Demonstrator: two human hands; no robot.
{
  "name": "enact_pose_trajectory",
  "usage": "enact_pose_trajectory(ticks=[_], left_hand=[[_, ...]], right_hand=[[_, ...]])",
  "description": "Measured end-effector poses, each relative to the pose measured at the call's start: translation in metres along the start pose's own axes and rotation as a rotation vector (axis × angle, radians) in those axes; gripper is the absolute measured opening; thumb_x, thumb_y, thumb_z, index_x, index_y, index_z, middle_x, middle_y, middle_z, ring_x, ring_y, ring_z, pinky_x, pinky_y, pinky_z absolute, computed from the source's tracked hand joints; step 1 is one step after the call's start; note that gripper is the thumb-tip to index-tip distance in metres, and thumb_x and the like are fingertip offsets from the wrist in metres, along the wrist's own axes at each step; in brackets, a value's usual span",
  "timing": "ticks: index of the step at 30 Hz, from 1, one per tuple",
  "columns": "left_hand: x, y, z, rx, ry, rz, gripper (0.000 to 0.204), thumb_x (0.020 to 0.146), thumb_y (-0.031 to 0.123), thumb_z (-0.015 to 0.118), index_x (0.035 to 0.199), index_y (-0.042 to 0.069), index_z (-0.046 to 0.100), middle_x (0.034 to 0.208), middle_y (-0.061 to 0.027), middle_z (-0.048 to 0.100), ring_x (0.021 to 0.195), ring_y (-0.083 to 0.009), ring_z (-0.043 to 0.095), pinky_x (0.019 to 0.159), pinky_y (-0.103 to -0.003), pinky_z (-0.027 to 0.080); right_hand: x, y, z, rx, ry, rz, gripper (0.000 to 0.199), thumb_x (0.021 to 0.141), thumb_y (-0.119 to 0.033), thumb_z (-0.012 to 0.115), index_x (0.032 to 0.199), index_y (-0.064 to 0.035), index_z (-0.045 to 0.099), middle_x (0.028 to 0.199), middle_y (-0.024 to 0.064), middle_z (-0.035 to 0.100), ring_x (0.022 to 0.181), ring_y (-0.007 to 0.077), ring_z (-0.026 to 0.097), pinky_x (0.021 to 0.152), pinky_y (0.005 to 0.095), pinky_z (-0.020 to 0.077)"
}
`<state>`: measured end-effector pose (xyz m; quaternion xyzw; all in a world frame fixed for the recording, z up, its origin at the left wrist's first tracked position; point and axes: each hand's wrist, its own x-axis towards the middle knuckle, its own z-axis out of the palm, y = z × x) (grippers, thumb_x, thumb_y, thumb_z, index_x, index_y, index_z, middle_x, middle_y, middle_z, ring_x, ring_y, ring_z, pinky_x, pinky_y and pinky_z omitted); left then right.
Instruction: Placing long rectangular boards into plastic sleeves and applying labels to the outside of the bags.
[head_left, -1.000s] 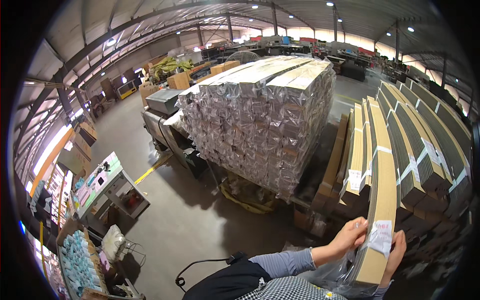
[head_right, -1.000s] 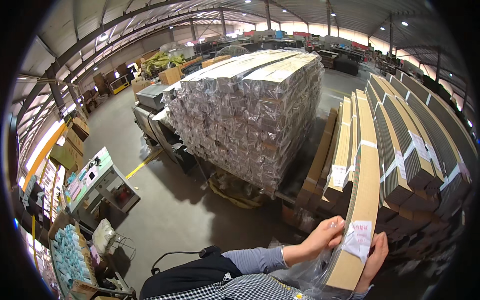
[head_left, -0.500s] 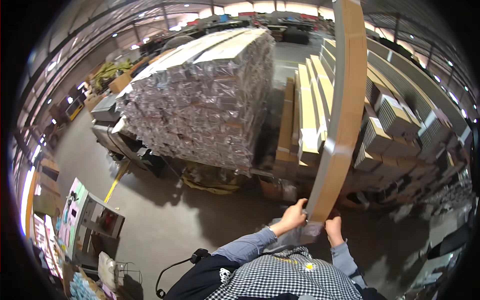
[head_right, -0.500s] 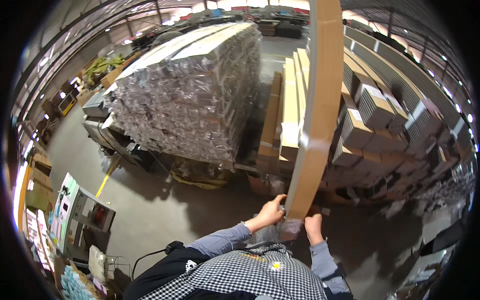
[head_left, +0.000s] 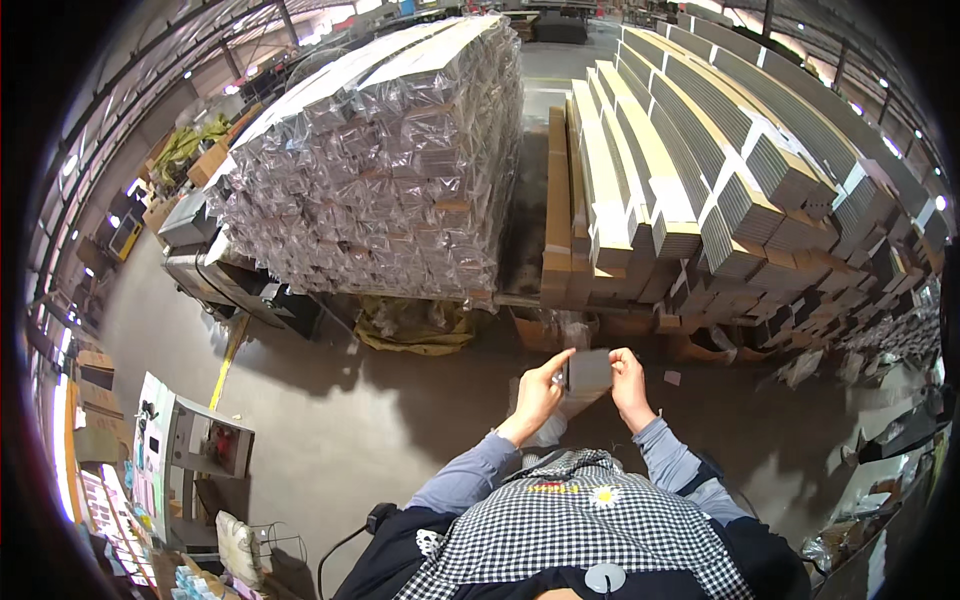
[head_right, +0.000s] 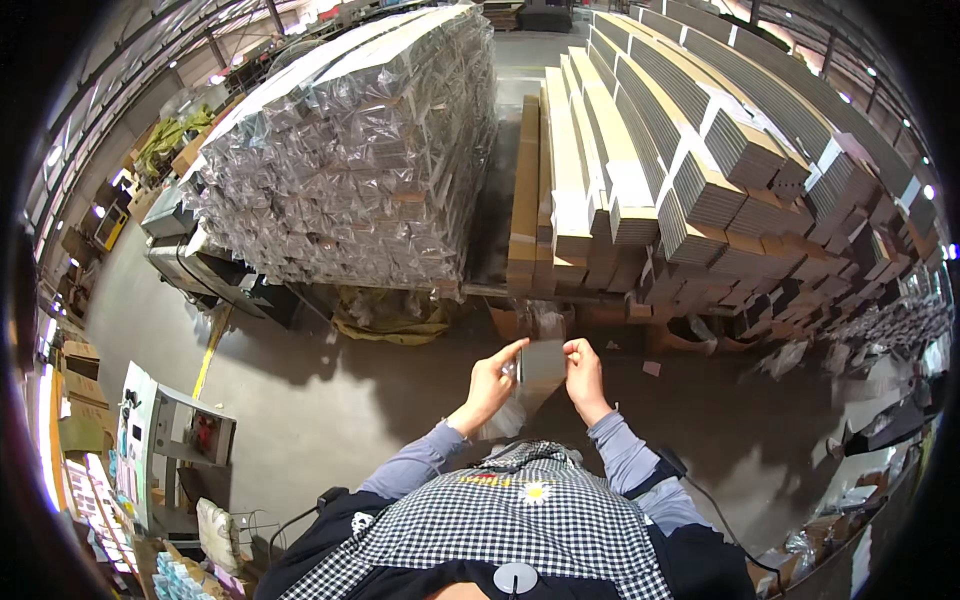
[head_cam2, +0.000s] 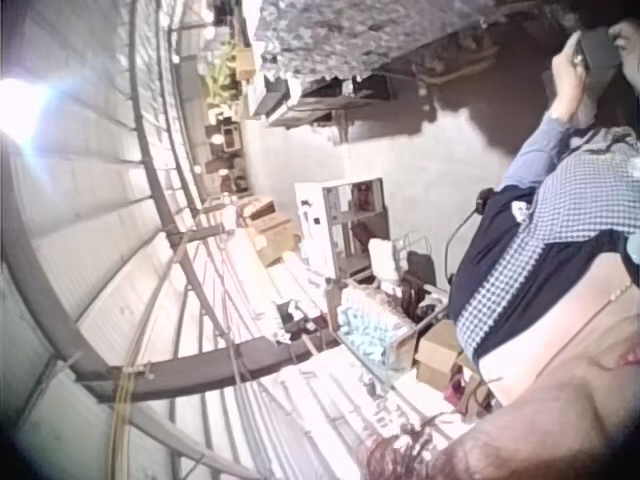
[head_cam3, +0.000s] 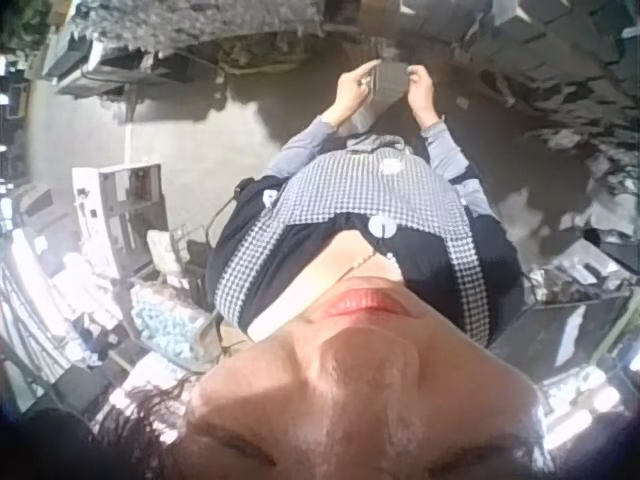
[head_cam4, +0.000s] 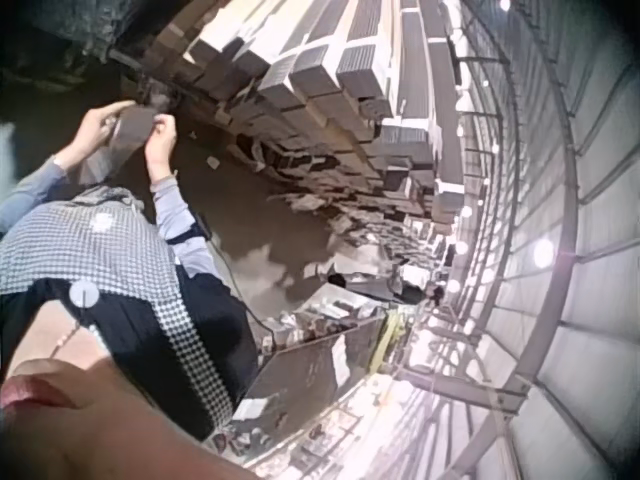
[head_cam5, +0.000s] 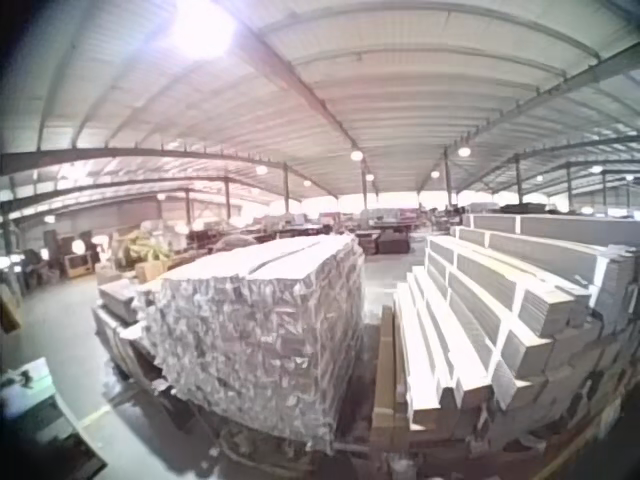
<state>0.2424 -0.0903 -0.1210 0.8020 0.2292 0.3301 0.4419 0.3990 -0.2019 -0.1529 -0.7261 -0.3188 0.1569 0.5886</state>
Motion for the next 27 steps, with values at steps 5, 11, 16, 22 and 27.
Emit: enact_pose_trajectory(ticks=[5, 11, 16, 22, 27], left_hand=[[-0.001, -0.010, -0.041, 0.097, -0.467, -0.051, 0.023, 0.088, 0.007, 0.060, 0.109, 0.007, 0.067, 0.074, -0.0152, 0.067, 0.070, -0.0260, 0.068, 0.064, -0.036, 0.051], [0.004, 0.012, -0.080, -0.433, -0.334, -0.224, 0.027, 0.092, 0.024, 0.066, 0.079, 0.005, 0.052, 0.062, -0.0011, 0.054, 0.058, -0.0086, 0.051, 0.053, -0.026, 0.043], [0.023, 0.132, -0.178, -1.327, -0.117, 0.016, 0.026, 0.093, 0.028, 0.063, 0.101, 0.007, 0.049, 0.058, -0.0003, 0.047, 0.045, -0.0072, 0.043, 0.039, -0.023, 0.033], [0.066, 0.175, -0.221, -1.096, 0.210, 0.177, 0.064, 0.100, 0.039, 0.051, 0.150, 0.008, 0.026, 0.088, -0.0041, 0.054, 0.043, -0.0010, 0.028, 0.040, -0.019, 0.023], [0.059, 0.058, -0.260, -0.911, 0.193, 0.148, 0.064, 0.097, 0.024, 0.058, 0.150, 0.006, 0.027, 0.088, -0.0073, 0.057, 0.045, -0.0020, 0.033, 0.039, -0.018, 0.028]], right_hand=[[0.005, -0.010, 0.014, 0.265, -0.058, 0.142, 0.008, 0.093, 0.001, 0.055, 0.098, -0.0043, 0.052, 0.070, -0.0030, 0.052, 0.059, 0.0050, 0.049, 0.055, 0.0206, 0.0415], [-0.059, -0.027, 0.043, 0.111, -0.023, -0.206, 0.067, 0.081, -0.013, 0.074, 0.137, -0.0047, 0.039, 0.128, 0.0127, 0.049, 0.118, 0.0227, 0.050, 0.099, 0.0359, 0.0425], [-0.086, 0.054, 0.085, -0.447, -0.509, -0.266, 0.102, 0.070, -0.018, 0.083, 0.152, -0.0047, 0.023, 0.153, 0.0168, 0.032, 0.139, 0.0324, 0.034, 0.112, 0.0425, 0.0308], [-0.051, 0.052, 0.139, 0.181, -0.470, 0.032, 0.104, 0.070, -0.014, 0.084, 0.153, -0.0047, 0.021, 0.151, 0.0145, 0.039, 0.134, 0.0226, 0.042, 0.110, 0.0360, 0.0346], [0.120, -0.017, 0.178, 0.428, 0.041, -0.112, 0.094, 0.076, -0.012, 0.081, 0.152, -0.0040, 0.026, 0.144, 0.0160, 0.048, 0.128, 0.0200, 0.048, 0.105, 0.0333, 0.0393]])
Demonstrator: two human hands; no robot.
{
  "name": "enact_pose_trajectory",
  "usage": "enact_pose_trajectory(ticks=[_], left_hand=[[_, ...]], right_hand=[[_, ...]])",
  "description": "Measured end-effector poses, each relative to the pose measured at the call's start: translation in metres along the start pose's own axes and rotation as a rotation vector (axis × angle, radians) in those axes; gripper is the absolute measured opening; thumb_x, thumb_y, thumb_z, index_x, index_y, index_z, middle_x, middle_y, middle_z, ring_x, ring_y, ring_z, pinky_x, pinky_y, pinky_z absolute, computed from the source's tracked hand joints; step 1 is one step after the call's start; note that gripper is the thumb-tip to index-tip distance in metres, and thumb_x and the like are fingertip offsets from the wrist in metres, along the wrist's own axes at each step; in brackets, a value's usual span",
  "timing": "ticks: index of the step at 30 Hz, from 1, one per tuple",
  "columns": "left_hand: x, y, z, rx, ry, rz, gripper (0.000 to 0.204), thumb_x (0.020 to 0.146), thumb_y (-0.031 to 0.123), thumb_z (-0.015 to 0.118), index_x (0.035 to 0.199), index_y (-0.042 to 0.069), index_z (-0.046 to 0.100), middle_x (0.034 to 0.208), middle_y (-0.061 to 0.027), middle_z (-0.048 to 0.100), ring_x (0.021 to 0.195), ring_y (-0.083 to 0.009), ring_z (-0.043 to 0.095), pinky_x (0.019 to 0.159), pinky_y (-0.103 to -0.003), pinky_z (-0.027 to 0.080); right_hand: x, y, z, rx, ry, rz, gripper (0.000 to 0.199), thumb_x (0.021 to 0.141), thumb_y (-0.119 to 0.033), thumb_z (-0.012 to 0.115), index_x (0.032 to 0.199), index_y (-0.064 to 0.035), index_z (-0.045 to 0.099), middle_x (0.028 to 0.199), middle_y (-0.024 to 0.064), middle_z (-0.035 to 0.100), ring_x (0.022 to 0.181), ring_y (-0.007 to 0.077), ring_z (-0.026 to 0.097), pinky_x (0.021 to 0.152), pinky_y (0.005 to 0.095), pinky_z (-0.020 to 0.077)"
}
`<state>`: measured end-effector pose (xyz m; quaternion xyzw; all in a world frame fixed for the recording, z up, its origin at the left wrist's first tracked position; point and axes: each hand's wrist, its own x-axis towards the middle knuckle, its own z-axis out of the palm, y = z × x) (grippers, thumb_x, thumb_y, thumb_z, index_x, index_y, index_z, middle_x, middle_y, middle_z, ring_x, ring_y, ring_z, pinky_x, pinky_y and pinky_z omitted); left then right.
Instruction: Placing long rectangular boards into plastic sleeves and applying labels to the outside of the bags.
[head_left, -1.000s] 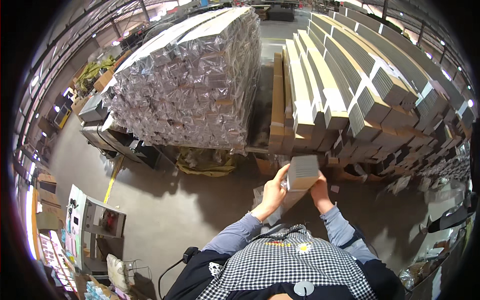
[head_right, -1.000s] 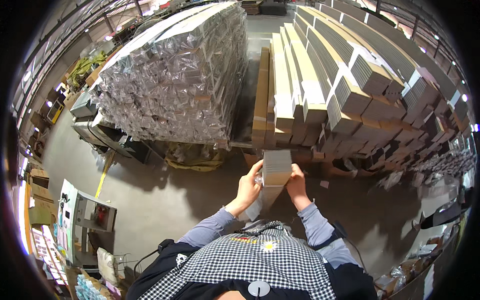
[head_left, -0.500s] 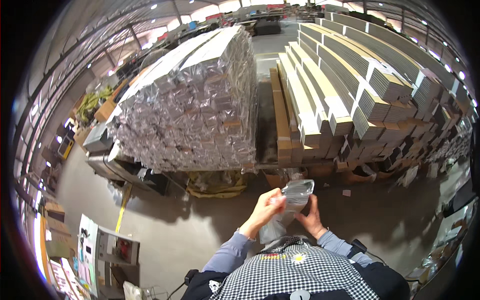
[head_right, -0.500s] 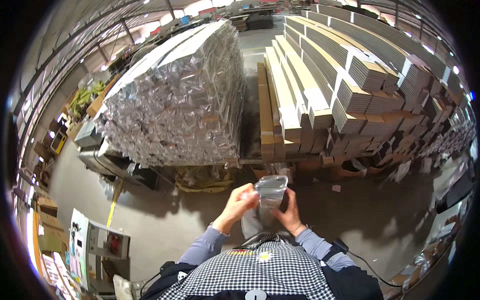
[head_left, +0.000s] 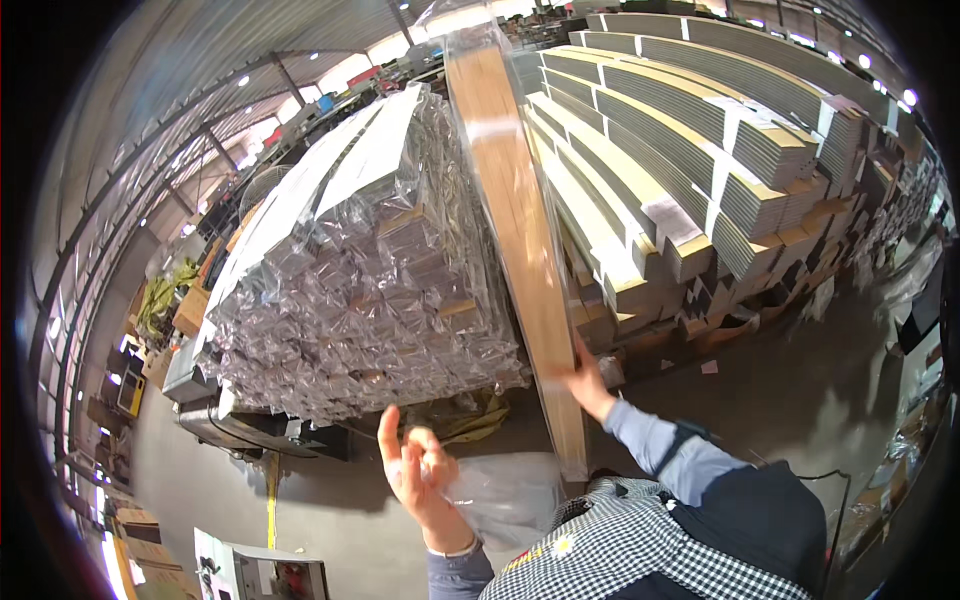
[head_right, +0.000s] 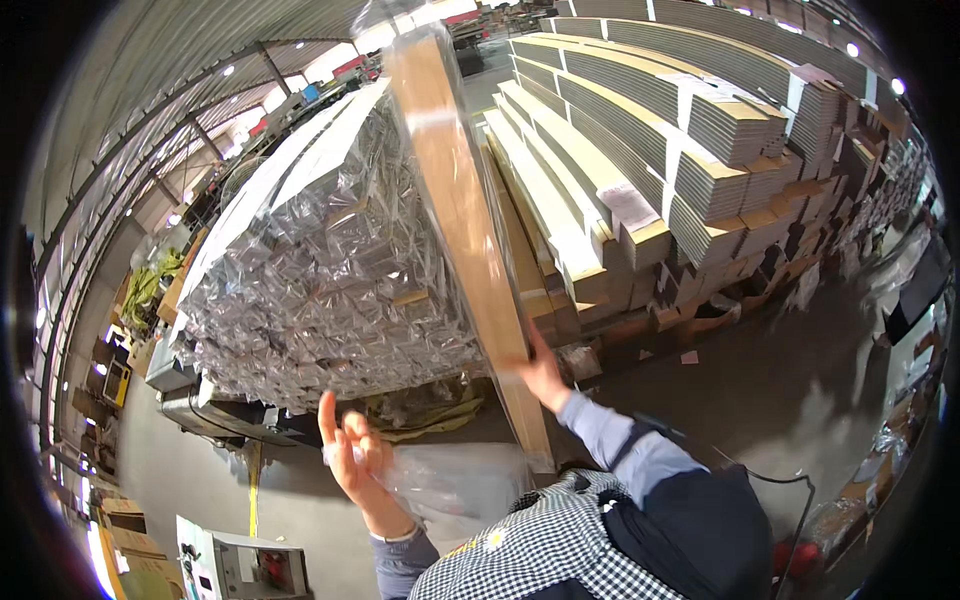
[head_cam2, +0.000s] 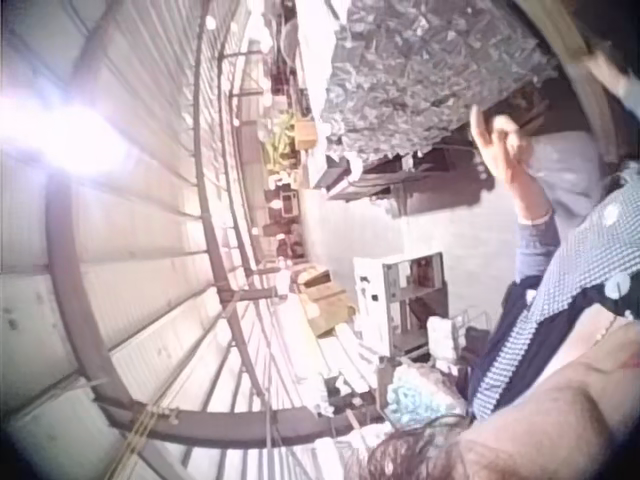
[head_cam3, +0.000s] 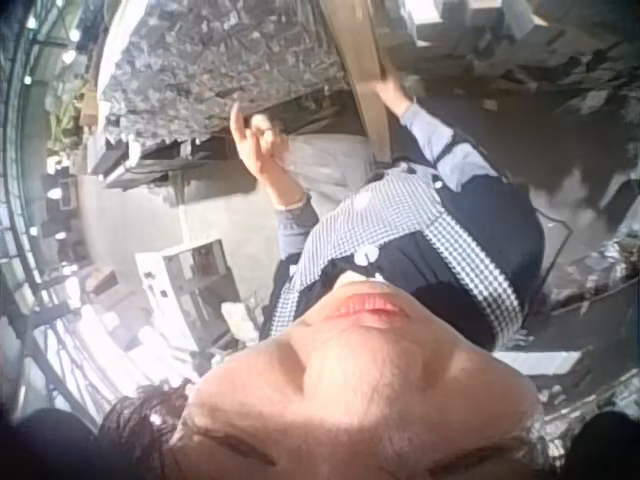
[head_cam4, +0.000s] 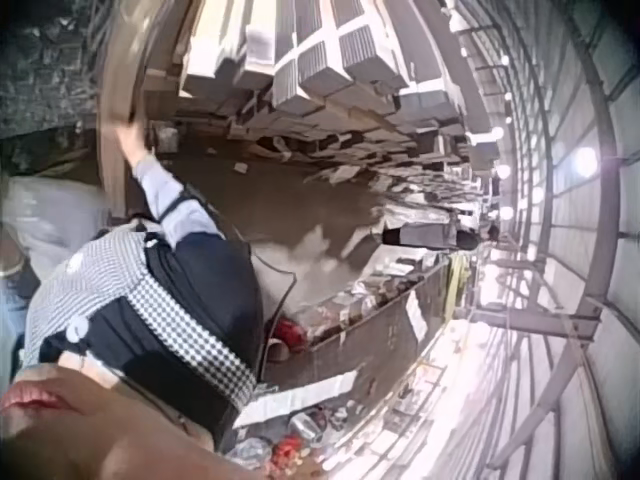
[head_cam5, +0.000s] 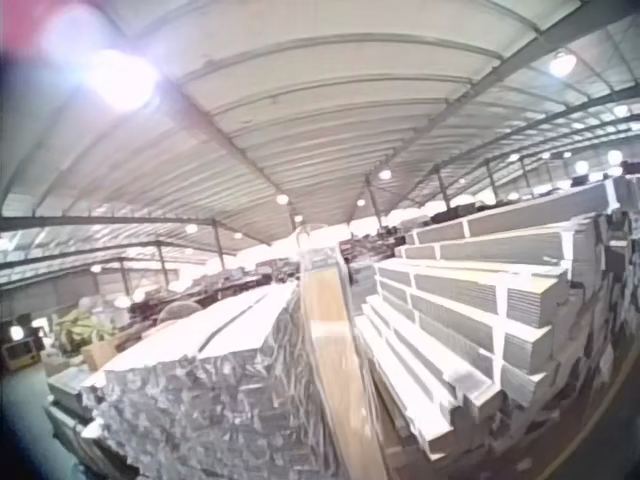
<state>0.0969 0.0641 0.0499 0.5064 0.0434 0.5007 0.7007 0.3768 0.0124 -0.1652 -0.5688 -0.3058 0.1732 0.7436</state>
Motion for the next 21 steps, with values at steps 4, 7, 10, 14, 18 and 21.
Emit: enact_pose_trajectory(ticks=[4, 7, 10, 14, 18, 21], left_hand=[[-0.001, -0.004, -0.022, 0.080, 0.229, 0.039, 0.046, 0.097, 0.020, 0.057, 0.138, 0.004, 0.042, 0.080, -0.0049, 0.056, 0.047, -0.0025, 0.033, 0.040, -0.017, 0.027], [0.016, -0.005, -0.029, 0.175, 0.275, 0.054, 0.040, 0.096, 0.020, 0.057, 0.132, 0.004, 0.047, 0.077, -0.0038, 0.055, 0.049, -0.0024, 0.033, 0.041, -0.017, 0.025], [0.026, -0.002, -0.046, 0.316, 0.429, 0.066, 0.034, 0.096, 0.020, 0.058, 0.125, 0.005, 0.051, 0.075, -0.0030, 0.055, 0.050, -0.0023, 0.033, 0.042, -0.017, 0.024], [0.060, -0.024, -0.038, 0.363, 0.564, 0.002, 0.030, 0.095, 0.020, 0.060, 0.120, 0.005, 0.053, 0.071, -0.0013, 0.054, 0.052, -0.0030, 0.039, 0.045, -0.016, 0.027], [0.062, -0.025, -0.057, 0.486, 0.631, -0.048, 0.027, 0.097, 0.021, 0.057, 0.121, 0.008, 0.053, 0.079, 0.0014, 0.051, 0.059, -0.0007, 0.041, 0.048, -0.014, 0.031], [0.078, -0.040, -0.043, 0.422, 0.611, -0.092, 0.028, 0.093, 0.016, 0.064, 0.116, 0.004, 0.055, 0.073, -0.0020, 0.056, 0.059, -0.0036, 0.048, 0.047, -0.016, 0.032]], right_hand=[[0.171, -0.027, 0.042, -0.111, 0.094, -0.026, 0.085, 0.082, -0.023, 0.075, 0.150, -0.0024, 0.030, 0.138, 0.0245, 0.051, 0.122, 0.0307, 0.054, 0.098, 0.0391, 0.0456], [0.257, 0.040, 0.058, -0.419, 0.149, 0.121, 0.080, 0.085, -0.026, 0.072, 0.149, -0.0006, 0.031, 0.136, 0.0267, 0.052, 0.120, 0.0353, 0.056, 0.097, 0.0409, 0.0458], [0.241, 0.116, 0.114, -0.921, 0.089, 0.373, 0.070, 0.090, -0.024, 0.062, 0.149, -0.0047, 0.031, 0.149, 0.0278, 0.035, 0.132, 0.0414, 0.043, 0.105, 0.0463, 0.0402], [0.159, 0.284, 0.067, -1.360, 0.328, 0.349, 0.067, 0.090, -0.012, 0.052, 0.151, -0.0083, 0.026, 0.146, 0.0242, 0.038, 0.130, 0.0419, 0.043, 0.106, 0.0502, 0.0379], [0.133, 0.217, 0.091, -1.314, -0.035, 0.396, 0.065, 0.091, -0.009, 0.048, 0.152, -0.0031, 0.023, 0.146, 0.0220, 0.040, 0.131, 0.0414, 0.042, 0.108, 0.0462, 0.0370], [0.151, 0.221, 0.055, -0.717, 0.101, 0.177, 0.037, 0.097, -0.017, 0.047, 0.131, -0.0039, 0.053, 0.123, 0.0191, 0.057, 0.108, 0.0305, 0.057, 0.091, 0.0429, 0.0477]])
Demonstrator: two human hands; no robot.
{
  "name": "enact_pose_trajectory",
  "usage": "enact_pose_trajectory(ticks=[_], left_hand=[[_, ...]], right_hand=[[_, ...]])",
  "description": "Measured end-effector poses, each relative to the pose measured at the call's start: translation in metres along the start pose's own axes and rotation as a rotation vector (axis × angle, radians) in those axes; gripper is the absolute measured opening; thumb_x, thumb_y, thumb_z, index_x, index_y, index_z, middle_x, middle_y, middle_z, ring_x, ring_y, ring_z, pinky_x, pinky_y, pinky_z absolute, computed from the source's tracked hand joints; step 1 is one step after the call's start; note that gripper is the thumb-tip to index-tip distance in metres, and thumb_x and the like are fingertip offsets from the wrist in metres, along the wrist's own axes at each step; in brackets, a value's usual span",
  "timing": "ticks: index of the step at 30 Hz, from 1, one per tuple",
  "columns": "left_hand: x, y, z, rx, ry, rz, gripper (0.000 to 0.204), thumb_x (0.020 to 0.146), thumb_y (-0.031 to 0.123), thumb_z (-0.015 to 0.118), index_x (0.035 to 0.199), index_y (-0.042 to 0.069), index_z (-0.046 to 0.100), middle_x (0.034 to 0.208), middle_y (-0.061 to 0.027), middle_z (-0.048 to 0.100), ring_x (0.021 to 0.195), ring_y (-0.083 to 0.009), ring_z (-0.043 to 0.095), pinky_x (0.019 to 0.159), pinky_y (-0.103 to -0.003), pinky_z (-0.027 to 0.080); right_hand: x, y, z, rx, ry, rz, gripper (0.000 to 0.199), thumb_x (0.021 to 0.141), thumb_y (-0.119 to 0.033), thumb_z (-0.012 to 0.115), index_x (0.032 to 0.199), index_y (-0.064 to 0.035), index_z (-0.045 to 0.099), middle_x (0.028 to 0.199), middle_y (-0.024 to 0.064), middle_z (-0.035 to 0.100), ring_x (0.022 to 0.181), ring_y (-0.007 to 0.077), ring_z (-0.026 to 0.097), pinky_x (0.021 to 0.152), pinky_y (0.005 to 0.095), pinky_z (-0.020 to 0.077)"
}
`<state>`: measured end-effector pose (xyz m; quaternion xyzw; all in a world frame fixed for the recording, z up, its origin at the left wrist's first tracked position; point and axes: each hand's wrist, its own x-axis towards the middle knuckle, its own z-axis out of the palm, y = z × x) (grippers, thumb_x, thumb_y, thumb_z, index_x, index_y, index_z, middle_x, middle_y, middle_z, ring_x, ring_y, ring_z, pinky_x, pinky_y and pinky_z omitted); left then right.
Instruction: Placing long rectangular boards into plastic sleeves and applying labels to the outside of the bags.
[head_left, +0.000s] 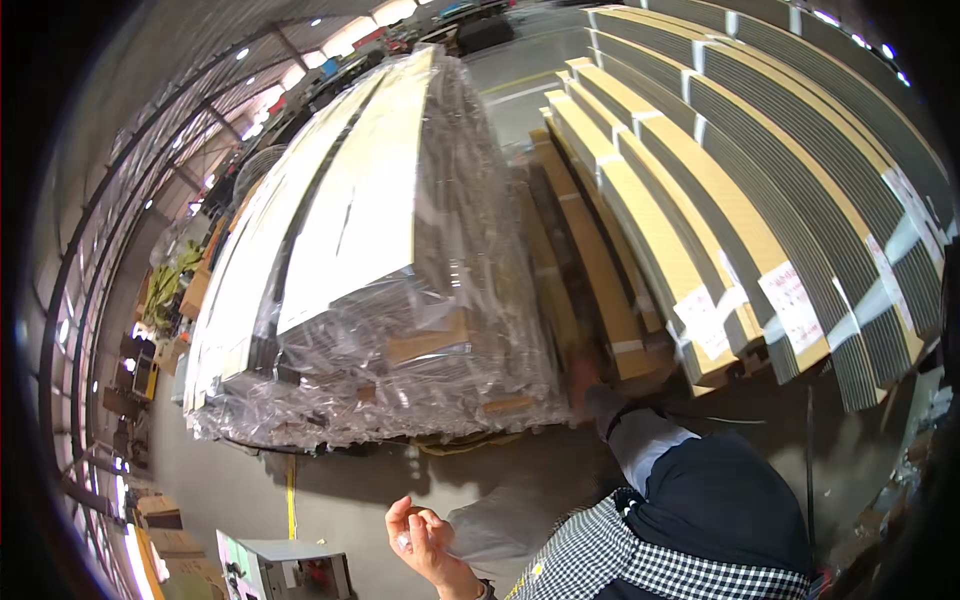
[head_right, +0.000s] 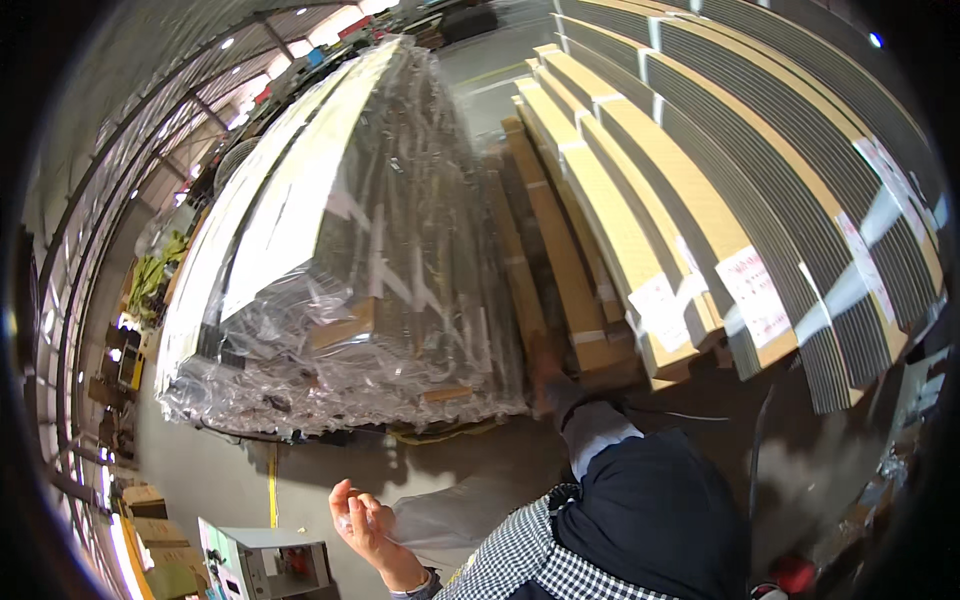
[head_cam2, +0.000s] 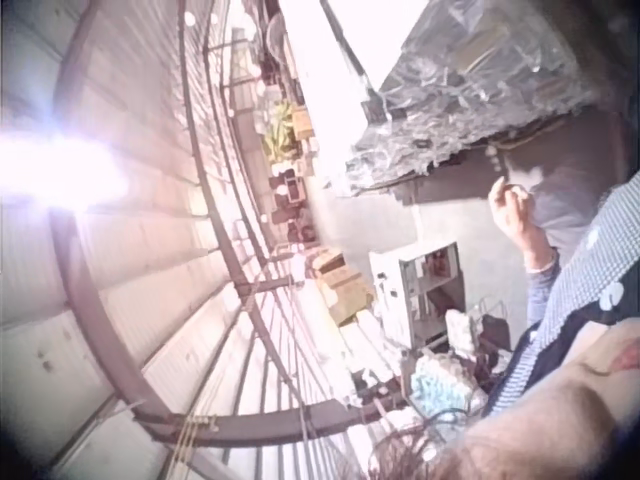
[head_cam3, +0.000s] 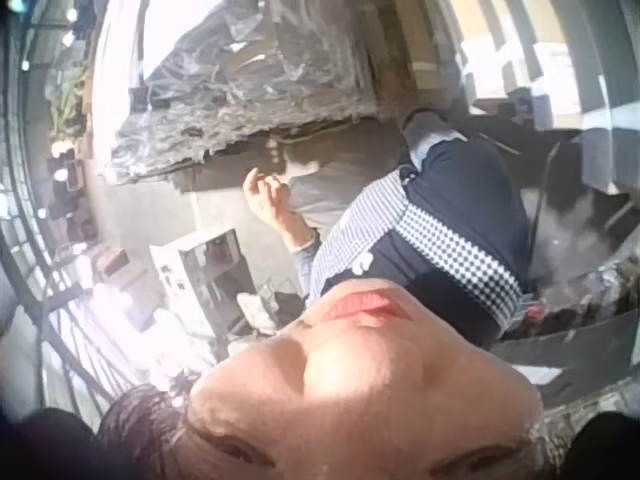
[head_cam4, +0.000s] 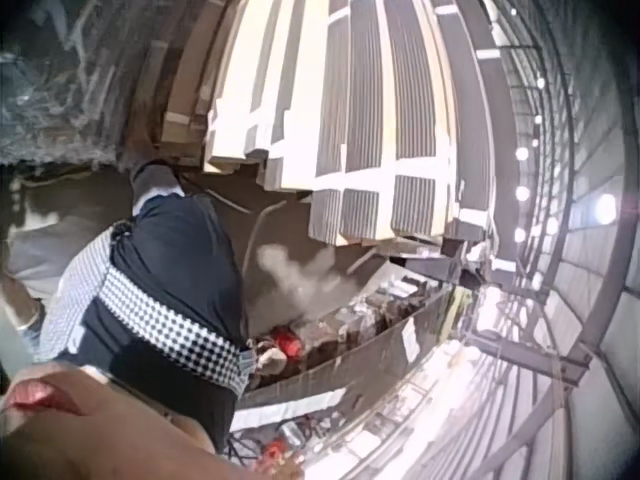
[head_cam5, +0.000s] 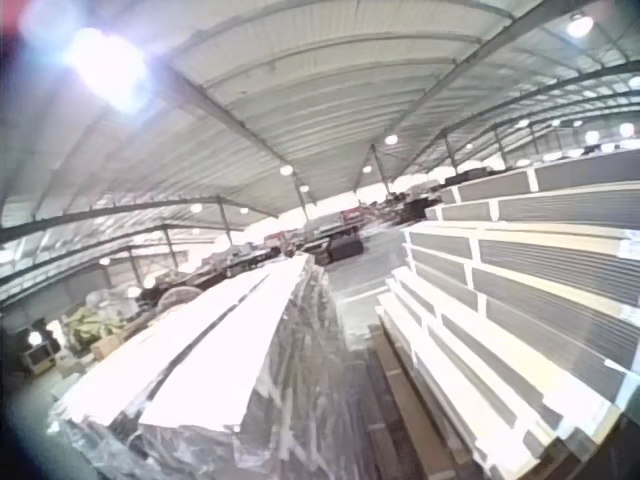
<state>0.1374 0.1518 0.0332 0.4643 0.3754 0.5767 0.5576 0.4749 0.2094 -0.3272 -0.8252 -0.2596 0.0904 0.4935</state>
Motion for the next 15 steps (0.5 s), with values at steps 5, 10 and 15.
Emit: enact_pose_trajectory(ticks=[5, 10, 15], left_hand=[[-0.008, -0.006, 0.026, 0.084, -0.052, 0.100, 0.023, 0.092, 0.008, 0.061, 0.114, 0.003, 0.057, 0.083, -0.0024, 0.059, 0.059, -0.0032, 0.046, 0.049, -0.016, 0.031], [-0.044, -0.003, 0.029, 0.041, -0.208, 0.114, 0.020, 0.091, -0.001, 0.053, 0.110, 0.002, 0.060, 0.095, -0.0042, 0.063, 0.056, -0.0015, 0.040, 0.048, -0.017, 0.028], [-0.094, 0.000, 0.007, -0.108, -0.346, 0.143, 0.018, 0.093, -0.001, 0.051, 0.108, 0.003, 0.060, 0.098, -0.0048, 0.063, 0.050, 0.0006, 0.033, 0.045, -0.017, 0.024]], right_hand=[[0.015, -0.127, -0.063, -0.143, 0.195, -0.447, 0.046, 0.086, -0.009, 0.059, 0.129, 0.0050, 0.052, 0.127, 0.0224, 0.056, 0.115, 0.0346, 0.055, 0.099, 0.0460, 0.0435], [-0.033, -0.244, -0.281, -0.301, 0.558, -0.703, 0.047, 0.080, -0.006, 0.065, 0.124, 0.0059, 0.055, 0.137, 0.0214, 0.049, 0.130, 0.0377, 0.045, 0.108, 0.0453, 0.0359], [-0.103, -0.237, -0.407, -0.380, 0.704, -0.585, 0.048, 0.081, -0.005, 0.068, 0.126, 0.0017, 0.055, 0.128, 0.0170, 0.054, 0.114, 0.0343, 0.055, 0.095, 0.0398, 0.0475]])
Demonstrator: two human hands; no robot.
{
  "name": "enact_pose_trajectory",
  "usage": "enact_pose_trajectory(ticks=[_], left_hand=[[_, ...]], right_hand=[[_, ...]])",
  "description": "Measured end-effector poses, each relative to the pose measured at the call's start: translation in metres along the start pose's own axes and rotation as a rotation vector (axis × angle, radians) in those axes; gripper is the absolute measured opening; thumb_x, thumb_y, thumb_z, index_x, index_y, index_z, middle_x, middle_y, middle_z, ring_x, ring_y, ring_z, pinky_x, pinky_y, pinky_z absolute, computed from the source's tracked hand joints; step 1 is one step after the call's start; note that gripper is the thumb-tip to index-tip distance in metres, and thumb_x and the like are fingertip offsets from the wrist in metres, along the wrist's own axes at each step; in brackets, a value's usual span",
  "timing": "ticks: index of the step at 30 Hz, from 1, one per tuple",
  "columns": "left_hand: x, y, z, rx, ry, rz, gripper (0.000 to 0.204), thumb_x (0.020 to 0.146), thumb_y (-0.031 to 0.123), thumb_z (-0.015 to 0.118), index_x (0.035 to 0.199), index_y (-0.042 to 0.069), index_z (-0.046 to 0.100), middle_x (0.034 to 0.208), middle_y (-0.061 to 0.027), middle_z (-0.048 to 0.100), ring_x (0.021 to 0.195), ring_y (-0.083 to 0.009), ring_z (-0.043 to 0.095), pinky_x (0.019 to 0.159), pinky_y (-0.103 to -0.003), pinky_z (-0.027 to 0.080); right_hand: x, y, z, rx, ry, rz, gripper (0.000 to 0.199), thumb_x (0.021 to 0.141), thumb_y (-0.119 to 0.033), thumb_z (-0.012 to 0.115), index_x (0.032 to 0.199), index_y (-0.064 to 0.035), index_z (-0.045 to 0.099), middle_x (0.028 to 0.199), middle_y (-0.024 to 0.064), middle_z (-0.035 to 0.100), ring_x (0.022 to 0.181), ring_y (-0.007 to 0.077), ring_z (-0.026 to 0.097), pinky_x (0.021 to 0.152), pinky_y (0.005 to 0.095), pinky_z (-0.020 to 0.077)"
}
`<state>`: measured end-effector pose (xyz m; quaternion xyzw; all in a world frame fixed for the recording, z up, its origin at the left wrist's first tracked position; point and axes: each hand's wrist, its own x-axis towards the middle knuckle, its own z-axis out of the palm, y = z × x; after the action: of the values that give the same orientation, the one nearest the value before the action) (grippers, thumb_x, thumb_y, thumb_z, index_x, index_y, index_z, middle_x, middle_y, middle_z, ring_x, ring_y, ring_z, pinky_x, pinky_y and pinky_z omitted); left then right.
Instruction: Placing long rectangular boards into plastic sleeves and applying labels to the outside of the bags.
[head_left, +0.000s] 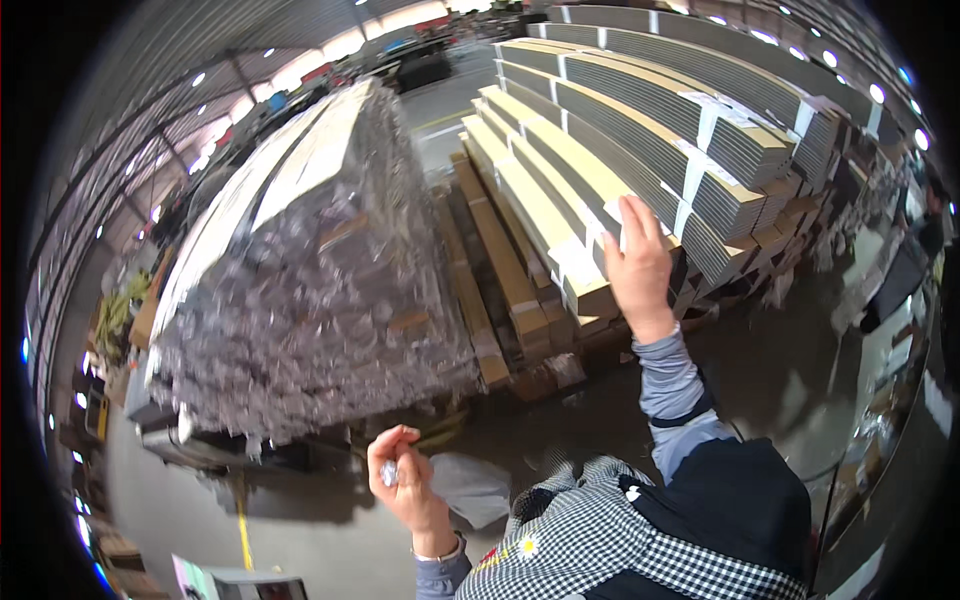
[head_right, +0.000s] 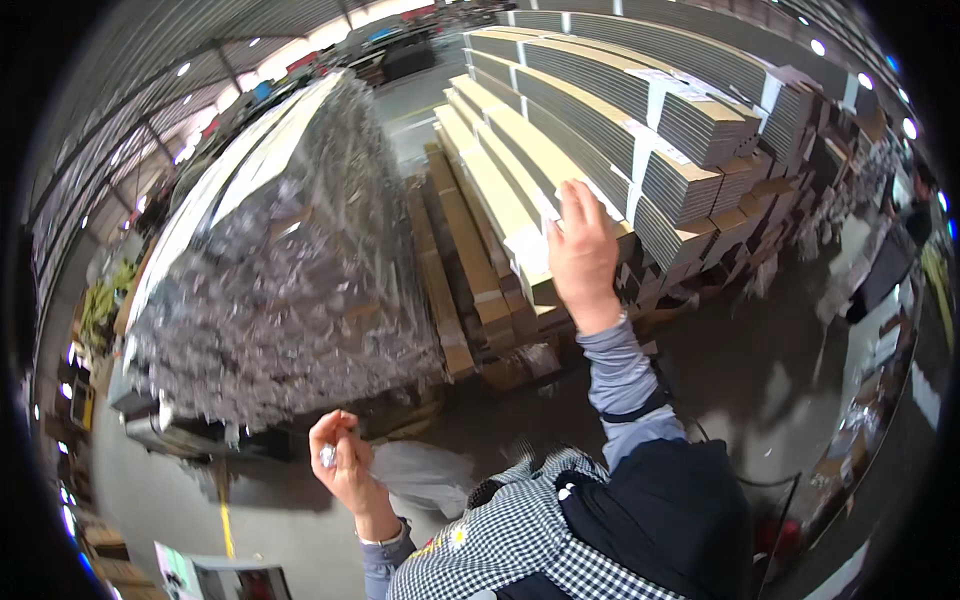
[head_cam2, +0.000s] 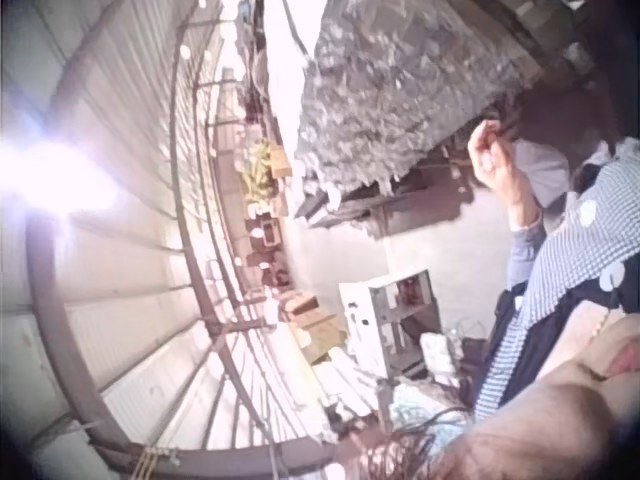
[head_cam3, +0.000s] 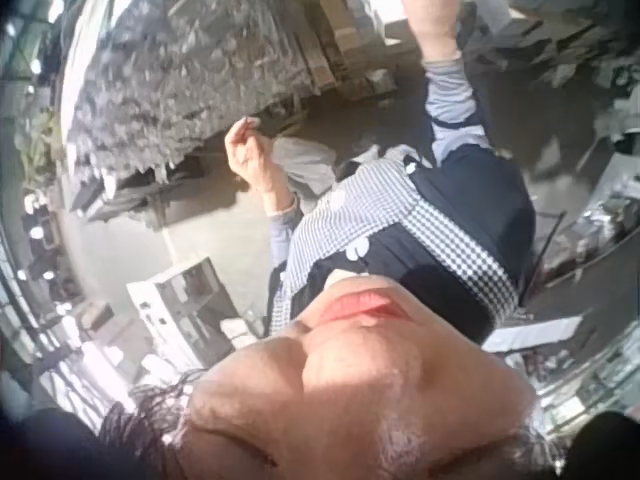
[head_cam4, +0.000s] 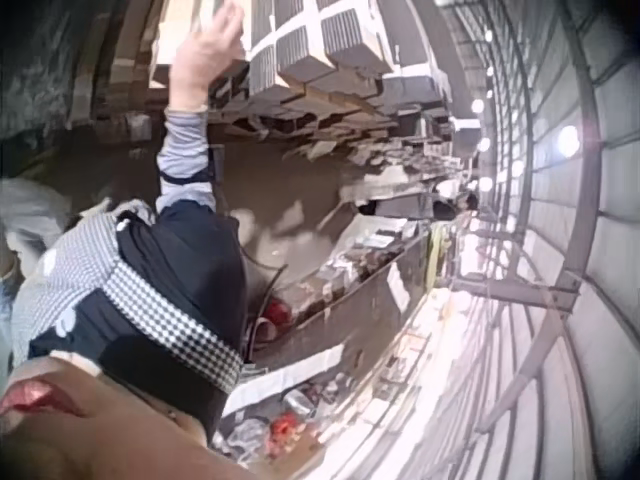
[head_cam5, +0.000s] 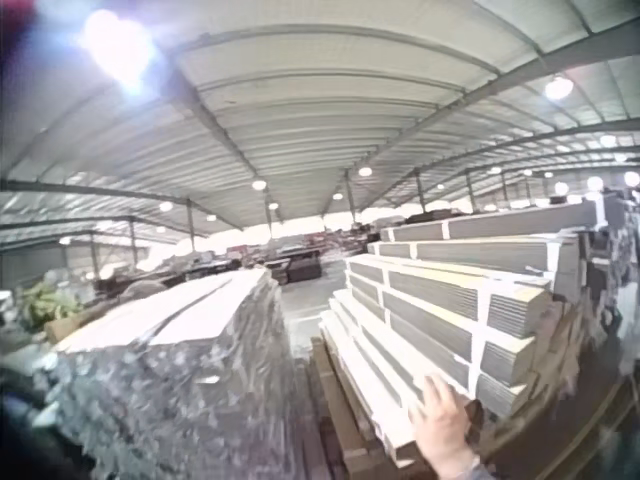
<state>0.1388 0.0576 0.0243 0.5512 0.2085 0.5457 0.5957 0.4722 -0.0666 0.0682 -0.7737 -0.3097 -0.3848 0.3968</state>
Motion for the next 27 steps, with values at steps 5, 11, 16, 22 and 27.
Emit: enact_pose_trajectory(ticks=[5, 11, 16, 22, 27], left_hand=[[-0.046, 0.025, -0.003, -0.026, 0.089, -0.069, 0.019, 0.091, -0.001, 0.060, 0.109, 0.004, 0.059, 0.102, -0.0048, 0.062, 0.054, 0.0003, 0.036, 0.046, -0.018, 0.026], [-0.083, 0.037, -0.021, 0.022, 0.146, -0.056, 0.017, 0.091, 0.001, 0.059, 0.107, 0.005, 0.060, 0.102, -0.0032, 0.063, 0.056, -0.0002, 0.037, 0.047, -0.018, 0.028], [-0.094, 0.038, -0.015, -0.021, 0.190, -0.075, 0.013, 0.093, 0.002, 0.056, 0.105, 0.004, 0.059, 0.096, -0.0025, 0.064, 0.053, -0.0011, 0.039, 0.046, -0.018, 0.028], [-0.089, 0.018, 0.016, -0.088, 0.085, -0.077, 0.013, 0.093, 0.002, 0.057, 0.105, 0.004, 0.060, 0.096, -0.0041, 0.065, 0.052, -0.0010, 0.038, 0.045, -0.018, 0.027], [-0.078, 0.019, 0.055, -0.177, -0.065, -0.056, 0.014, 0.095, 0.001, 0.055, 0.107, 0.004, 0.061, 0.094, -0.0044, 0.066, 0.053, -0.0009, 0.038, 0.046, -0.019, 0.027]], right_hand=[[-0.067, 0.009, 0.018, 0.120, -0.208, -0.084, 0.044, 0.079, -0.007, 0.069, 0.121, -0.0006, 0.058, 0.120, 0.0172, 0.059, 0.109, 0.0350, 0.058, 0.093, 0.0413, 0.0493], [-0.063, 0.001, 0.017, 0.119, -0.157, -0.237, 0.049, 0.079, -0.008, 0.071, 0.125, 0.0011, 0.056, 0.125, 0.0168, 0.056, 0.111, 0.0343, 0.056, 0.095, 0.0417, 0.0482], [-0.006, 0.026, -0.027, -0.217, -0.055, -0.107, 0.052, 0.079, -0.013, 0.071, 0.125, 0.0024, 0.051, 0.122, 0.0177, 0.054, 0.110, 0.0339, 0.054, 0.093, 0.0420, 0.0467], [-0.014, 0.056, -0.019, -0.329, -0.307, -0.193, 0.055, 0.071, -0.015, 0.078, 0.118, 0.0002, 0.055, 0.132, 0.0205, 0.049, 0.128, 0.0384, 0.042, 0.105, 0.0503, 0.0347], [-0.016, 0.058, -0.018, -0.330, -0.389, -0.291, 0.060, 0.073, -0.017, 0.077, 0.125, -0.0001, 0.052, 0.139, 0.0262, 0.042, 0.134, 0.0451, 0.034, 0.107, 0.0576, 0.0283]])
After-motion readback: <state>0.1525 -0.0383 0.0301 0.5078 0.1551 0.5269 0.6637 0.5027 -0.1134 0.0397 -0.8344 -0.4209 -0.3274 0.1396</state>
